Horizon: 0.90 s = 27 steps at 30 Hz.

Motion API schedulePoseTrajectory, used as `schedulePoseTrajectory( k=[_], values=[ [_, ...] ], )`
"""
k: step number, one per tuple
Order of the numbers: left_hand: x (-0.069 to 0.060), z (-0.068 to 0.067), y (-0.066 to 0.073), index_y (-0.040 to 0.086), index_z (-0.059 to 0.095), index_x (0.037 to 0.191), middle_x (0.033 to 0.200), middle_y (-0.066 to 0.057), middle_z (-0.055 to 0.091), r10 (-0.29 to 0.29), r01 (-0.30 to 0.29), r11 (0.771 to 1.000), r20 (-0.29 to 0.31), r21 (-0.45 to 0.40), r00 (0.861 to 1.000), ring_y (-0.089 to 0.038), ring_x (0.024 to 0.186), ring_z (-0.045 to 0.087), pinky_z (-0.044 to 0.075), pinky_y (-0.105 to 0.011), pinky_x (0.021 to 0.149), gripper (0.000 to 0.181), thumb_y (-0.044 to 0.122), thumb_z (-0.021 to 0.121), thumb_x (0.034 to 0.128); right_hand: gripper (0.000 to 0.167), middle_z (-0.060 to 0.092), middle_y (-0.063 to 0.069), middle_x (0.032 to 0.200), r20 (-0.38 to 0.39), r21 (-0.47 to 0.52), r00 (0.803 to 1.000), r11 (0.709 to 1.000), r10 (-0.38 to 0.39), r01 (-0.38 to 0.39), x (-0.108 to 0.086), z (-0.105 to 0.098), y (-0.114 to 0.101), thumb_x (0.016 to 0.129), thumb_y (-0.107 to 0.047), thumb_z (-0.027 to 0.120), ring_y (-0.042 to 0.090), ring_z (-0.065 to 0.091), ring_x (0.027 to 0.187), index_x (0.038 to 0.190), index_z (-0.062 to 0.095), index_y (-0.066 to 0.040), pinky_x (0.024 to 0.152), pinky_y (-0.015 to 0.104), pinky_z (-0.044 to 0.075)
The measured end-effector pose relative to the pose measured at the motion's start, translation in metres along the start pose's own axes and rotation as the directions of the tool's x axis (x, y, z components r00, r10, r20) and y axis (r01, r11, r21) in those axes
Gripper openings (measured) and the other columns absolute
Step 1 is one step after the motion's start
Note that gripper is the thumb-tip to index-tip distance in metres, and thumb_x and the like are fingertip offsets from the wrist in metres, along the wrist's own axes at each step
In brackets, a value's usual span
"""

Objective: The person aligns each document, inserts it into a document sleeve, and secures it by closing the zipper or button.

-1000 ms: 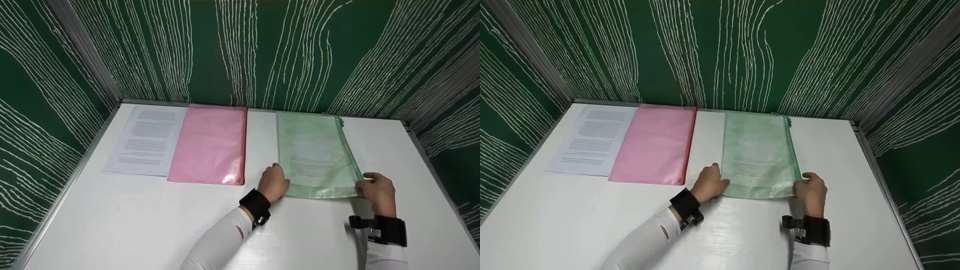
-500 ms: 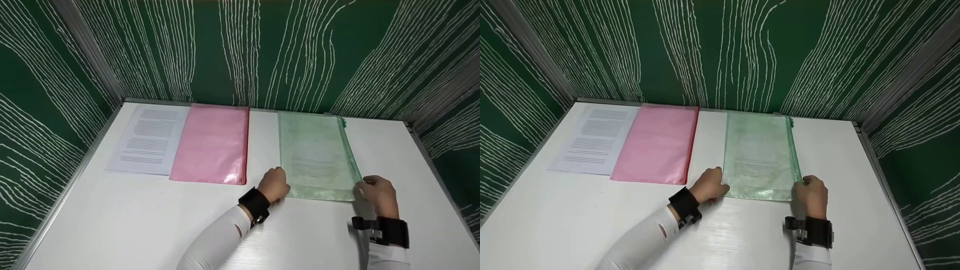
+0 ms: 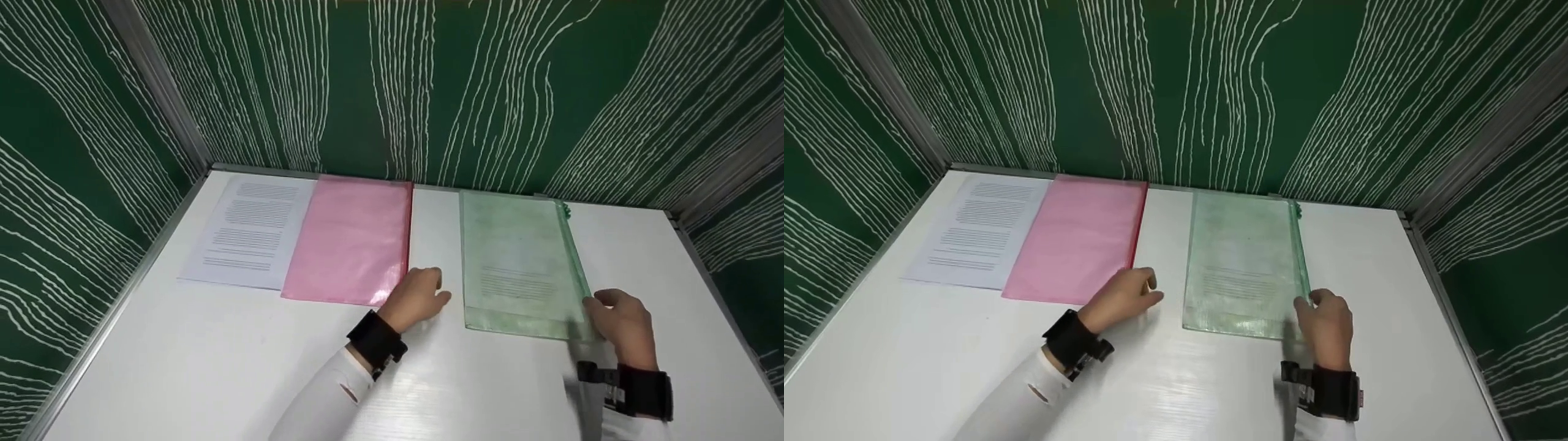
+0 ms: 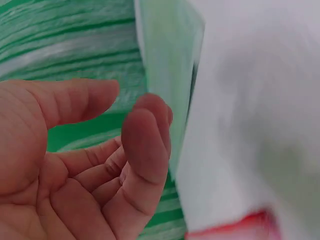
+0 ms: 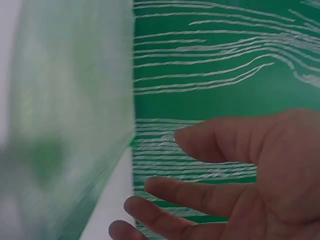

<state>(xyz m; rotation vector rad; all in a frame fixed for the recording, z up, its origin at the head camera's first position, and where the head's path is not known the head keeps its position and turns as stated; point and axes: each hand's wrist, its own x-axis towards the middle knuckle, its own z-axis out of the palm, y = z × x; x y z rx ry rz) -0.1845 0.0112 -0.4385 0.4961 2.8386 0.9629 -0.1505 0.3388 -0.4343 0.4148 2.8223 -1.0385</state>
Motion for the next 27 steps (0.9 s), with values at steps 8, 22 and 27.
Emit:
schedulePoseTrajectory(
  k=[8,22,27],
  values=[
    [-0.027,-0.033,-0.038,0.005,0.062,0.079,0.074,-0.004,0.057,0.074,-0.041,0.991,-0.273,0.126,0.959,-0.015,0.067,0.056,0.045,-0.025,0.056,0.006,0.009,0.06,0.0829,0.051,0.046,0.025,0.128,-0.073,0.088,0.968,0.965,-0.242,0.248,-0.019,0.021,-0.067,0.094,-0.037,0.045,0.039,0.051,0.111,0.127,0.048,0.001,0.082,0.043,0.044],
    [-0.046,-0.017,-0.052,0.004,0.063,0.087,0.089,-0.01,0.057,0.1,-0.026,0.913,-0.162,0.407,0.982,-0.027,0.083,0.055,0.045,-0.039,0.065,0.02,0.021,0.068,0.0773,0.037,0.057,0.015,0.119,0.146,0.344,0.912,0.884,-0.384,0.317,-0.014,0.122,-0.122,0.09,-0.02,0.057,0.025,0.058,0.102,0.123,0.053,-0.006,0.084,0.038,0.047],
    [-0.047,-0.012,-0.05,0.006,0.063,0.09,0.089,-0.008,0.056,-0.007,0.026,0.934,-0.054,0.357,0.999,-0.027,0.083,0.054,0.044,-0.04,0.066,0.019,0.02,0.065,0.0767,0.042,0.056,0.022,0.117,0.296,0.51,0.893,0.846,-0.339,0.152,-0.012,0.148,-0.129,0.088,-0.014,0.056,0.03,0.061,0.096,0.126,0.047,0.003,0.08,0.039,0.051]
  ],
)
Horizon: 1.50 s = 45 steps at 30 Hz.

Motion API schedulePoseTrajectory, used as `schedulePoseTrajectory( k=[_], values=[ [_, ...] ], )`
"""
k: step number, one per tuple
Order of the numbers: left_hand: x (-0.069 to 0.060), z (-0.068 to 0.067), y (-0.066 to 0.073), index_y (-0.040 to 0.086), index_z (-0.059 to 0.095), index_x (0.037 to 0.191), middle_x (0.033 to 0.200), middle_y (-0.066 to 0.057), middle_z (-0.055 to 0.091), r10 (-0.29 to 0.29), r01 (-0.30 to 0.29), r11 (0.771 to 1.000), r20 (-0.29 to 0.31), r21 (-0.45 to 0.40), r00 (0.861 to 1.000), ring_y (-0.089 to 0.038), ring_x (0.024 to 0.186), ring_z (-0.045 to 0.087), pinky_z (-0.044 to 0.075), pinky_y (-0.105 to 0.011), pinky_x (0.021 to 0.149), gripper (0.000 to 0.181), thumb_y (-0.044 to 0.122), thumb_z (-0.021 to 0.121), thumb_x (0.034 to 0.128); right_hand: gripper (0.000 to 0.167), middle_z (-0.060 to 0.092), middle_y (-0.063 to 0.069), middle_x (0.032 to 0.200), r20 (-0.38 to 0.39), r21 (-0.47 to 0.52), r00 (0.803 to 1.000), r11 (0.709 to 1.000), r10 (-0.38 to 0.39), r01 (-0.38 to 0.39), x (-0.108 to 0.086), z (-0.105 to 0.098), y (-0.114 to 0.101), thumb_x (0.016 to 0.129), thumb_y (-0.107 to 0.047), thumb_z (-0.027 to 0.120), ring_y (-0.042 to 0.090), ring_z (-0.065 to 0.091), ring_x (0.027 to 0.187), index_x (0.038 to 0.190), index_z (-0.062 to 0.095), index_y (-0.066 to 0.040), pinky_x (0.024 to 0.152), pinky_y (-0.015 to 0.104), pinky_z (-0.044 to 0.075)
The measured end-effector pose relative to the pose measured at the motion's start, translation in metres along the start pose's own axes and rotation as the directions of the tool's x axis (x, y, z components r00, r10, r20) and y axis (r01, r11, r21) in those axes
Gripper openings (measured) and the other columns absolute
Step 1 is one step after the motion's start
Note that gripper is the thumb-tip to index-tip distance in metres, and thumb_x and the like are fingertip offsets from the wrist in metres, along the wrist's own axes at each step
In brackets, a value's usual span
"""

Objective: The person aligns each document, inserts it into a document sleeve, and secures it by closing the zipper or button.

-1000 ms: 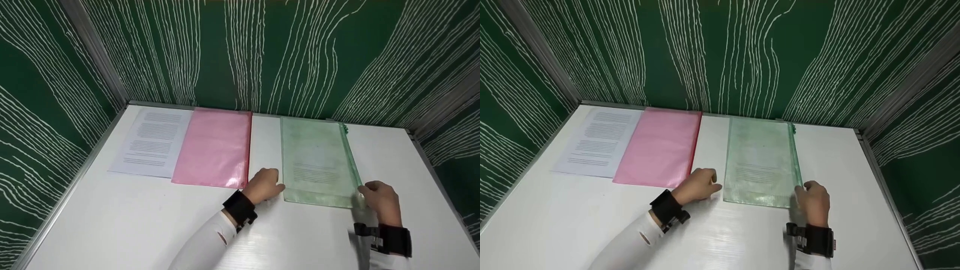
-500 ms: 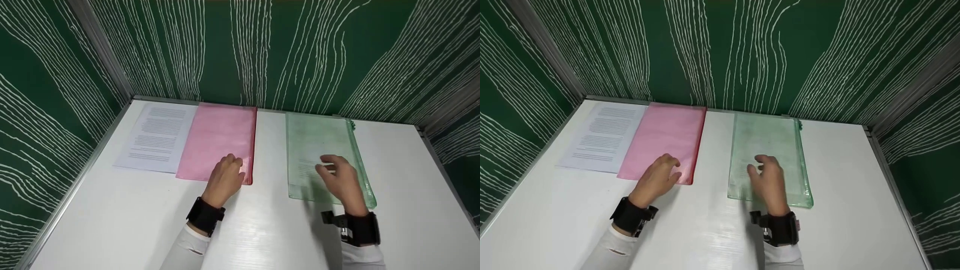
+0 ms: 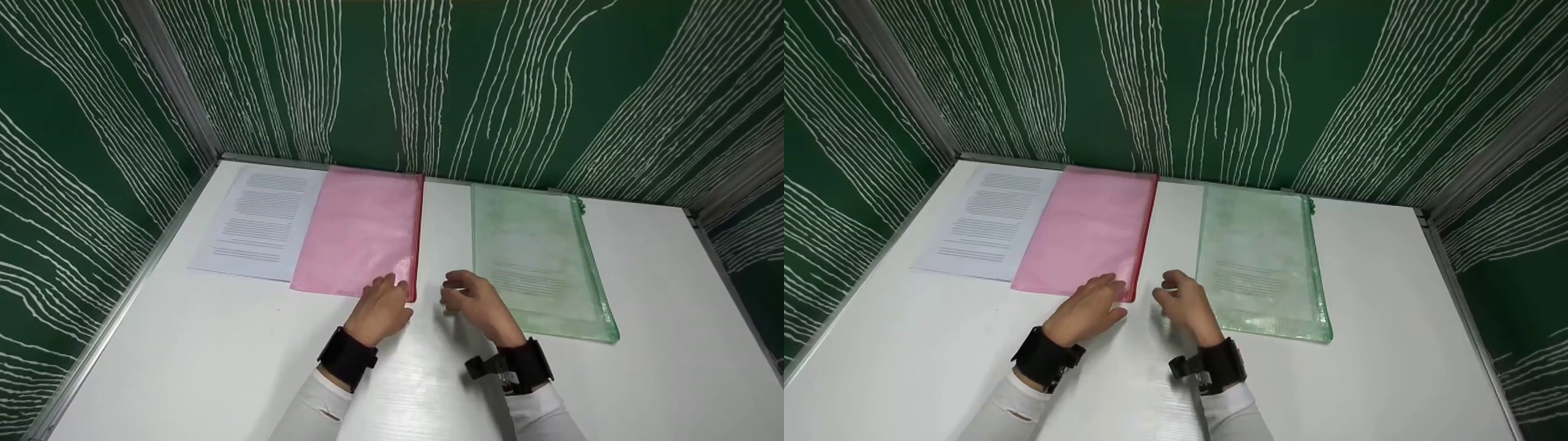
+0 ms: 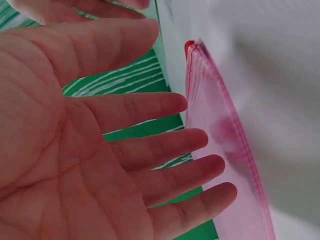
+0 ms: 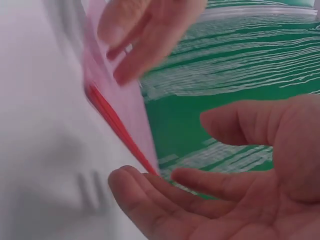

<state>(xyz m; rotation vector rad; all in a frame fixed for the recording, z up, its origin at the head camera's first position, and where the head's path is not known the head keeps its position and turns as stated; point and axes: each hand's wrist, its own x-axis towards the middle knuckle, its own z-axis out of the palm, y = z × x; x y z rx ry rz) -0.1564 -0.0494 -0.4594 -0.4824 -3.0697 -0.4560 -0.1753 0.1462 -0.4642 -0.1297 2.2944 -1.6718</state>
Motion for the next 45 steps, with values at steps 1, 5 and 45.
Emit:
schedulePoseTrajectory(
  k=[1,5,45],
  values=[
    [0.0,0.0,0.0,0.007,0.063,0.09,0.089,-0.008,0.056,-0.008,0.008,1.0,0.017,-0.007,1.0,-0.027,0.083,0.054,0.044,-0.04,0.067,0.019,0.02,0.065,0.0765,0.043,0.055,0.024,0.117,0.024,0.044,1.0,0.999,0.013,-0.014,0.001,0.003,0.001,0.088,-0.012,0.056,0.032,0.061,0.096,0.126,0.045,0.005,0.08,0.04,0.052],
    [-0.002,0.001,0.002,0.008,0.064,0.094,0.095,-0.009,0.057,-0.026,0.028,0.999,0.071,-0.029,0.997,-0.027,0.088,0.053,0.044,-0.04,0.071,0.021,0.021,0.064,0.0769,0.041,0.053,0.028,0.119,0.093,0.151,0.995,0.987,0.037,-0.051,0.006,0.013,0.007,0.09,-0.008,0.052,0.035,0.06,0.1,0.126,0.042,0.008,0.083,0.043,0.05],
    [0.002,-0.01,0.014,0.012,0.052,0.054,0.052,0.005,0.044,0.174,-0.201,0.972,-0.202,-0.12,0.964,-0.006,0.051,0.041,0.029,-0.019,0.044,0.025,0.006,0.057,0.0773,0.049,0.063,0.017,0.112,0.162,0.42,0.986,0.902,0.033,-0.099,0.015,0.008,0.014,0.093,-0.029,0.051,0.032,0.064,0.097,0.125,0.044,0.008,0.08,0.045,0.051]
  ],
)
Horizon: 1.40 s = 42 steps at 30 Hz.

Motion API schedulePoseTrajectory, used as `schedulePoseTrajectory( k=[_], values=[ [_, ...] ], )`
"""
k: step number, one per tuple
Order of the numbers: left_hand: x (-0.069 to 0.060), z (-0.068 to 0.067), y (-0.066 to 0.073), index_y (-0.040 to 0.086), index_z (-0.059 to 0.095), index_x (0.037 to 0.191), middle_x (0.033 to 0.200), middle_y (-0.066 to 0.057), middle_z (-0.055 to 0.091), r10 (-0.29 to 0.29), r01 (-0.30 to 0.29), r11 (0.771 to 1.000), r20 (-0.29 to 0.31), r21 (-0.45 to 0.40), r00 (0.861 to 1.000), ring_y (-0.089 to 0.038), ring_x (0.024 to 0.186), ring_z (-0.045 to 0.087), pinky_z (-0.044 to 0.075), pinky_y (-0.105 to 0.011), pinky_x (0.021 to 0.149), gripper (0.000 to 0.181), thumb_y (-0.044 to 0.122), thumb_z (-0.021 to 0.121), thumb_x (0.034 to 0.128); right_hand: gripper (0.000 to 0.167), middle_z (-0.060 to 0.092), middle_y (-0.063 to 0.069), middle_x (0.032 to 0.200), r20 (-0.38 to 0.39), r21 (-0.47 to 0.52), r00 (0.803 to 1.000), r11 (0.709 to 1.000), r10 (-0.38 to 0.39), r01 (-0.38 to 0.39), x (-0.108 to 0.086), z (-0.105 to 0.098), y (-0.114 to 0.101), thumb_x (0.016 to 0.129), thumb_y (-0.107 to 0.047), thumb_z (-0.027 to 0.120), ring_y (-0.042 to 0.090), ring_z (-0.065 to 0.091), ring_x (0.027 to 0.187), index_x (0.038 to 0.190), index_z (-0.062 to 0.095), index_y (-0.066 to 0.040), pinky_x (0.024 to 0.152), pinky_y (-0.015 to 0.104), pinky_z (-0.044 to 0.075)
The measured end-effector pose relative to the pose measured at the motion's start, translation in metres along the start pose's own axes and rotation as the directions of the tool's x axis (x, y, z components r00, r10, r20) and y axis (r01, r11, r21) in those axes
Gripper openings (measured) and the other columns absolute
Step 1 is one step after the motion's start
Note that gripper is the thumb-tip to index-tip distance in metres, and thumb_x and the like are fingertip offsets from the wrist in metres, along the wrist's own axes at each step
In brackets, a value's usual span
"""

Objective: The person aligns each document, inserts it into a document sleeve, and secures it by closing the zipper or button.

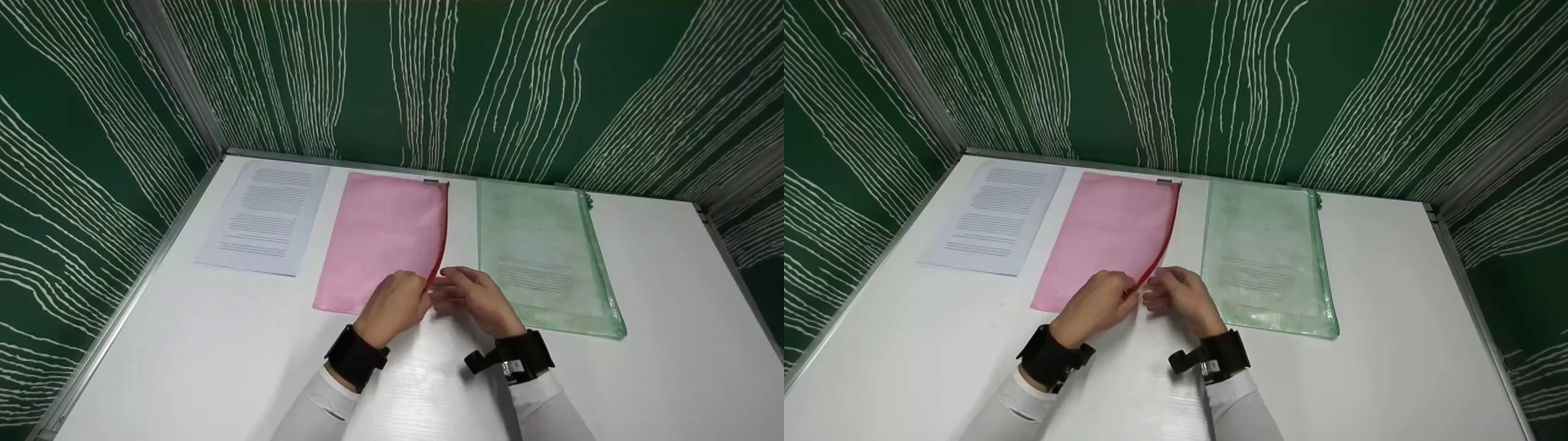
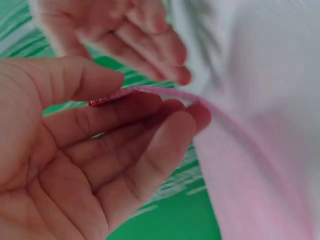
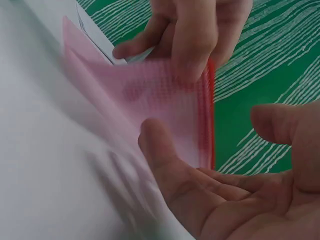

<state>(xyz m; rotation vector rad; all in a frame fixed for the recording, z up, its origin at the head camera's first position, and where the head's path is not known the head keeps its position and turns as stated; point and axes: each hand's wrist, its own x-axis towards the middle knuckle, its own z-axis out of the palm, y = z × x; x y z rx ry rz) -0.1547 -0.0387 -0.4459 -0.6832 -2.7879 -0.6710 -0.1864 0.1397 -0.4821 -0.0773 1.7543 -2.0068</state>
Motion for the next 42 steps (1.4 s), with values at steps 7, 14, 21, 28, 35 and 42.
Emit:
schedulePoseTrajectory(
  k=[7,14,21,28,35,42],
  values=[
    [-0.004,-0.01,0.023,0.013,0.048,0.052,0.052,0.008,0.038,0.116,-0.11,0.99,0.063,-0.088,0.991,-0.004,0.05,0.033,0.025,-0.015,0.044,0.029,0.01,0.056,0.0796,0.05,0.062,0.023,0.105,-0.105,-0.022,0.992,0.998,0.064,-0.066,0.001,-0.02,-0.005,0.094,-0.034,0.049,0.027,0.067,0.081,0.124,0.047,0.006,0.065,0.036,0.054],
    [-0.01,-0.013,0.036,0.014,0.046,0.052,0.052,0.011,0.035,0.269,-0.26,0.962,0.117,-0.086,0.956,-0.001,0.052,0.033,0.026,-0.014,0.046,0.027,0.009,0.058,0.0763,0.035,0.059,0.008,0.065,-0.137,-0.147,0.99,0.987,0.04,-0.06,-0.001,-0.031,-0.006,0.094,-0.017,0.048,0.014,0.054,0.048,0.112,0.049,0.013,0.046,0.026,0.046],
    [-0.009,-0.015,0.032,0.015,0.055,0.06,0.056,0.011,0.038,0.322,-0.3,0.945,0.221,-0.129,0.92,-0.001,0.054,0.032,0.026,-0.014,0.049,0.026,0.023,0.063,0.0826,0.024,0.056,0.009,0.074,-0.165,-0.319,0.983,0.947,-0.081,0.024,-0.005,-0.032,-0.008,0.09,-0.007,0.049,0.011,0.052,0.057,0.11,0.055,0.005,0.051,0.026,0.044],
    [-0.004,-0.027,-0.001,0.01,0.069,0.088,0.082,0.003,0.065,0.034,0.004,0.985,0.216,-0.17,0.976,-0.008,0.074,0.056,0.045,-0.02,0.068,0.022,0.031,0.063,0.0851,0.025,0.061,0.019,0.1,-0.127,-0.369,0.974,0.921,-0.185,0.127,-0.011,-0.036,-0.017,0.095,-0.015,0.048,0.018,0.06,0.081,0.117,0.054,-0.005,0.066,0.027,0.049],
    [-0.004,-0.044,-0.047,-0.001,0.056,0.119,0.112,-0.016,0.059,-0.406,0.401,0.897,0.012,-0.186,0.914,-0.028,0.104,0.057,0.046,-0.038,0.089,0.038,0.023,0.057,0.0894,0.027,0.058,0.013,0.09,-0.123,-0.318,0.954,0.921,-0.274,0.224,-0.02,-0.044,-0.025,0.094,-0.016,0.05,0.013,0.056,0.076,0.118,0.055,-0.005,0.063,0.023,0.047],
    [-0.002,-0.054,-0.075,0.0,0.042,0.132,0.121,-0.019,0.056,-0.484,0.414,0.771,-0.022,-0.484,0.875,-0.028,0.112,0.055,0.046,-0.039,0.092,0.048,0.022,0.052,0.0911,0.036,0.062,0.012,0.099,-0.041,-0.247,0.924,0.9,-0.381,0.36,-0.024,-0.048,-0.028,0.092,-0.018,0.053,0.012,0.06,0.086,0.124,0.051,-0.001,0.071,0.023,0.051]
  ],
)
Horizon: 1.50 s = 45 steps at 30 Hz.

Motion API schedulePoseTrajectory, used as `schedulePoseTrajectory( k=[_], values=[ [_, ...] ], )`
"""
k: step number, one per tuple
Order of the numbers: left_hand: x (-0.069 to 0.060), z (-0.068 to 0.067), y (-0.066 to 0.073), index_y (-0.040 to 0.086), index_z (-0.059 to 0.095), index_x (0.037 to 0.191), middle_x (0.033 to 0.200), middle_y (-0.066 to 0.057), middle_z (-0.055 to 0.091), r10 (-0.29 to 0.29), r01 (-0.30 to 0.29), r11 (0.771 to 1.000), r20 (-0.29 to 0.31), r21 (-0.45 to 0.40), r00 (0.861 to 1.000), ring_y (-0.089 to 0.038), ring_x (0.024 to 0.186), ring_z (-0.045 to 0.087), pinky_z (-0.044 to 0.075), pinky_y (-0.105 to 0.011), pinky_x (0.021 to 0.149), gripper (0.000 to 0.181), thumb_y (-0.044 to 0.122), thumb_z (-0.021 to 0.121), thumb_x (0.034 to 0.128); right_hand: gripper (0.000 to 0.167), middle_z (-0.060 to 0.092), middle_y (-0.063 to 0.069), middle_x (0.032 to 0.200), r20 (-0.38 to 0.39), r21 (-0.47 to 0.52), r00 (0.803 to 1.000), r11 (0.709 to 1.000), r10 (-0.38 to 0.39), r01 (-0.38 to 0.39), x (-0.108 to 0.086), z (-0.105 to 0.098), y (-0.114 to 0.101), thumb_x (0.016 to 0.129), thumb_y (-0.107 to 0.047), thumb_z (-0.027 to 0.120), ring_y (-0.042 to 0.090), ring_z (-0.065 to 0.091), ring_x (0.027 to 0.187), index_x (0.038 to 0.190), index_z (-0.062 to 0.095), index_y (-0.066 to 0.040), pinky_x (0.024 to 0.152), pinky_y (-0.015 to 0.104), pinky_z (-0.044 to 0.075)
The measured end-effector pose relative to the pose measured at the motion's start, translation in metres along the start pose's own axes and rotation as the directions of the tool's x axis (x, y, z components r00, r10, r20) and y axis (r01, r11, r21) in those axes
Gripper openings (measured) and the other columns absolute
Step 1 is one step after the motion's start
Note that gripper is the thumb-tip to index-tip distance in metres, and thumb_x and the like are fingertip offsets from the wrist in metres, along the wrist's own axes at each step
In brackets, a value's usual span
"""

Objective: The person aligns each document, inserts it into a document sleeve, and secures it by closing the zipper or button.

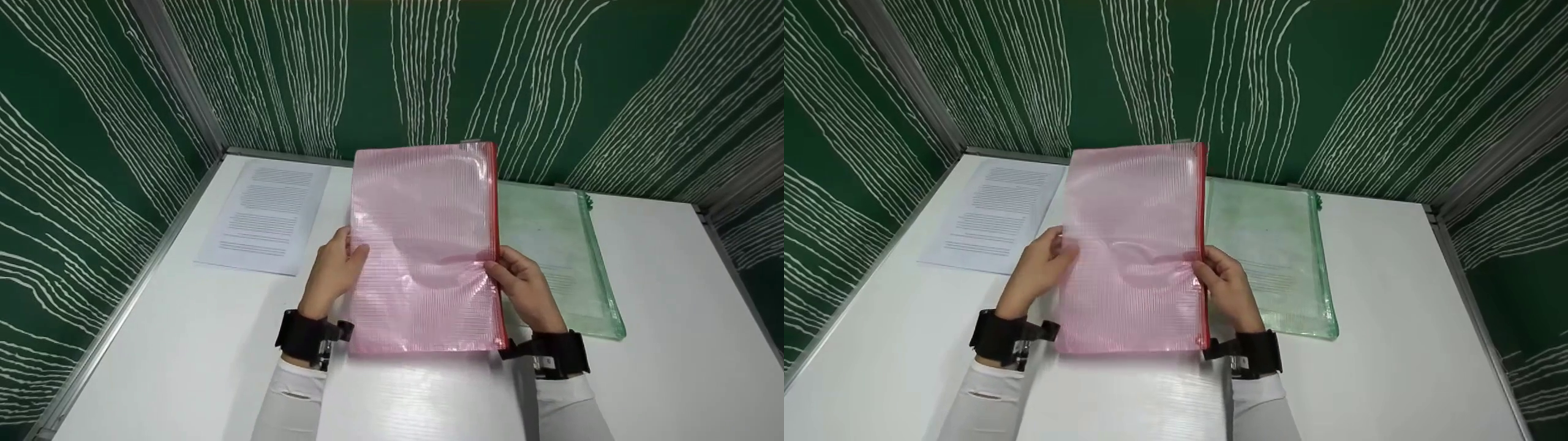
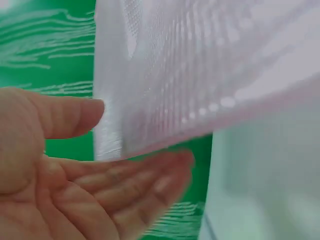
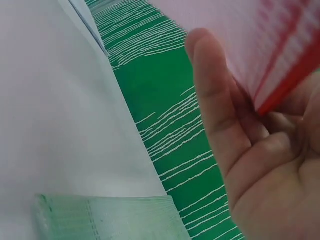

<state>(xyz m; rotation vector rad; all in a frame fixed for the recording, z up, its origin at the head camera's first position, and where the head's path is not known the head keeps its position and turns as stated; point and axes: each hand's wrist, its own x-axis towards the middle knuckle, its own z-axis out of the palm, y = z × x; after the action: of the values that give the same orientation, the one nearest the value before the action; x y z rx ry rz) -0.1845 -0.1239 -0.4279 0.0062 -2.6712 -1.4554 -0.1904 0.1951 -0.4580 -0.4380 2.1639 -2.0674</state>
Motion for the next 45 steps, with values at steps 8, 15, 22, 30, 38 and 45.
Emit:
schedulePoseTrajectory(
  k=[8,15,22,30,38,45],
  values=[
    [0.001,-0.007,0.005,0.0,0.053,0.118,0.097,-0.019,0.066,0.207,-0.239,0.895,-0.124,-0.376,0.971,-0.024,0.09,0.065,0.052,-0.027,0.076,0.032,-0.005,0.053,0.0867,0.035,0.064,0.012,0.105,0.014,-0.095,0.999,0.995,-0.029,0.03,-0.002,-0.001,-0.008,0.091,-0.019,0.056,0.014,0.062,0.092,0.121,0.055,-0.003,0.077,0.025,0.051],
    [-0.015,-0.019,0.035,-0.011,0.051,0.109,0.094,-0.028,0.063,0.276,-0.308,0.829,-0.138,-0.466,0.951,-0.036,0.088,0.063,0.052,-0.032,0.074,0.023,-0.01,0.052,0.0858,0.031,0.064,0.013,0.098,-0.051,-0.057,0.993,0.993,-0.104,0.101,-0.01,-0.008,-0.029,0.091,-0.015,0.055,0.017,0.061,0.085,0.116,0.057,0.003,0.073,0.025,0.051],
    [-0.021,-0.026,0.047,-0.014,0.049,0.1,0.09,-0.028,0.059,0.289,-0.291,0.822,-0.081,-0.49,0.954,-0.037,0.086,0.061,0.052,-0.041,0.074,0.017,-0.016,0.047,0.0835,0.029,0.066,0.013,0.098,-0.163,-0.001,0.967,0.98,-0.195,0.198,-0.019,-0.003,-0.053,0.09,-0.008,0.055,0.018,0.063,0.087,0.115,0.057,0.006,0.076,0.026,0.051],
    [-0.019,-0.019,0.042,-0.009,0.048,0.107,0.093,-0.024,0.062,0.314,-0.328,0.857,-0.101,-0.397,0.944,-0.034,0.085,0.062,0.05,-0.028,0.072,0.021,-0.007,0.051,0.0868,0.021,0.068,0.017,0.093,-0.287,-0.073,0.911,0.955,-0.297,0.288,-0.022,0.009,-0.06,0.087,-0.004,0.058,0.019,0.066,0.08,0.104,0.064,0.007,0.073,0.026,0.051],
    [-0.018,-0.01,0.041,0.005,0.03,0.138,0.129,-0.009,0.048,0.385,-0.425,0.903,-0.318,-0.066,0.866,-0.019,0.12,0.045,0.038,-0.036,0.098,0.057,0.007,0.056,0.0871,0.023,0.07,0.013,0.095,-0.297,-0.26,0.846,0.89,-0.442,0.374,-0.024,0.024,-0.072,0.086,0.008,0.054,0.016,0.066,0.08,0.106,0.065,0.006,0.068,0.022,0.051],
    [-0.035,-0.007,0.102,0.002,0.045,0.128,0.134,-0.019,0.04,0.718,-0.542,0.695,-0.428,0.472,0.548,-0.026,0.107,0.045,0.037,-0.035,0.092,0.051,0.01,0.061,0.0811,0.02,0.067,0.019,0.09,-0.279,-0.358,0.826,0.851,-0.489,0.383,-0.026,0.032,-0.079,0.085,0.008,0.056,0.015,0.06,0.075,0.1,0.068,0.005,0.061,0.019,0.043]
  ],
)
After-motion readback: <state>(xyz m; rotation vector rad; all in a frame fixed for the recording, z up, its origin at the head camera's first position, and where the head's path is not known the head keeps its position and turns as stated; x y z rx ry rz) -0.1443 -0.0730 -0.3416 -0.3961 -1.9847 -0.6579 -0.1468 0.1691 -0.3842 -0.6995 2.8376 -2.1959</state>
